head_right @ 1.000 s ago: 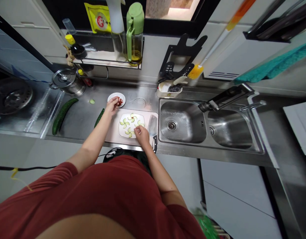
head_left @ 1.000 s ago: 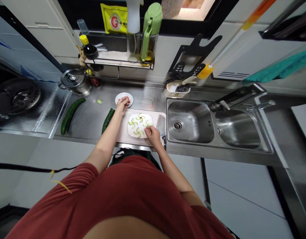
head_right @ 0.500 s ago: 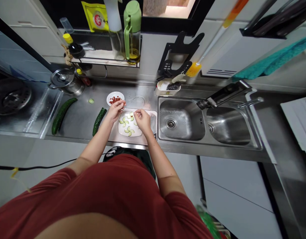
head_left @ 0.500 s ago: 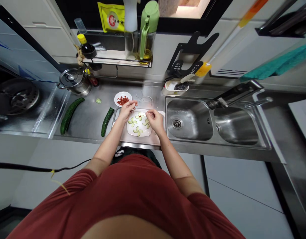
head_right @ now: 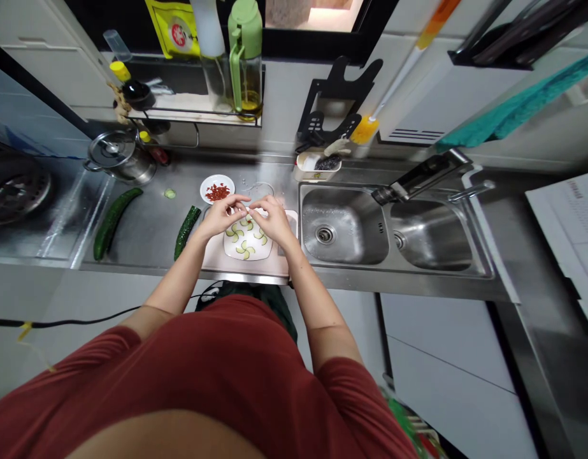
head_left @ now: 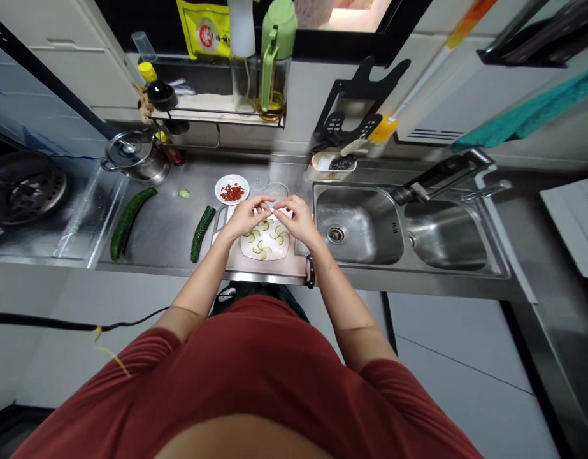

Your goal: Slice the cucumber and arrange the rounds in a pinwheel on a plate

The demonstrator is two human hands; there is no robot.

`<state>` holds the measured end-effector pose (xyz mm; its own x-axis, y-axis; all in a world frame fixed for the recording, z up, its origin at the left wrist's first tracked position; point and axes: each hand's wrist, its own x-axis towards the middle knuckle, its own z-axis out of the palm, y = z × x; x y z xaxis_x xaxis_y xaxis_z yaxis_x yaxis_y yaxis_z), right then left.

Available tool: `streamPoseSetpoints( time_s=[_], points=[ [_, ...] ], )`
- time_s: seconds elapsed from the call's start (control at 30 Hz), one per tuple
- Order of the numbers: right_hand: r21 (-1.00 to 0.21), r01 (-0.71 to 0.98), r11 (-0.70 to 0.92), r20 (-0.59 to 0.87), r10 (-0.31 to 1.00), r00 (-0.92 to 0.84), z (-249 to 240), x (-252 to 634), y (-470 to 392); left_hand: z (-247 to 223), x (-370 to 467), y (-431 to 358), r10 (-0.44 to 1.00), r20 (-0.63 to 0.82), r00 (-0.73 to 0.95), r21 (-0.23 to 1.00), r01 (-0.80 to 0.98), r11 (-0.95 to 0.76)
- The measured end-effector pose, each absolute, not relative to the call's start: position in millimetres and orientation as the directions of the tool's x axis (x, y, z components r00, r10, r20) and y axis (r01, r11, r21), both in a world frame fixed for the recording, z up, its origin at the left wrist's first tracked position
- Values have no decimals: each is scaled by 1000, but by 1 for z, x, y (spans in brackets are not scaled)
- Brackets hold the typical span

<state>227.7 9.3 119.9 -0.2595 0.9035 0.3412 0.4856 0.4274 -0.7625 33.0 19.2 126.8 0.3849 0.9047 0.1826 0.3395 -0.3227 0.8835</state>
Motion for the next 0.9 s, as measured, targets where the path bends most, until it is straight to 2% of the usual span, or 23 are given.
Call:
streamPoseSetpoints(
  time_s=[0.13,0.73,0.9],
  points=[
    [-736,510,445,341,895,-289,120,229,7,128,35,19,889,178,421,863,368,-347],
    [-766,506,396,284,915,-286,113,230,5,120,39,22,912,129,389,918,301,-258],
    [-775,512,370,272,927,-258,110,232,5,108,39,24,950,134,282,925,308,-222]
  ],
)
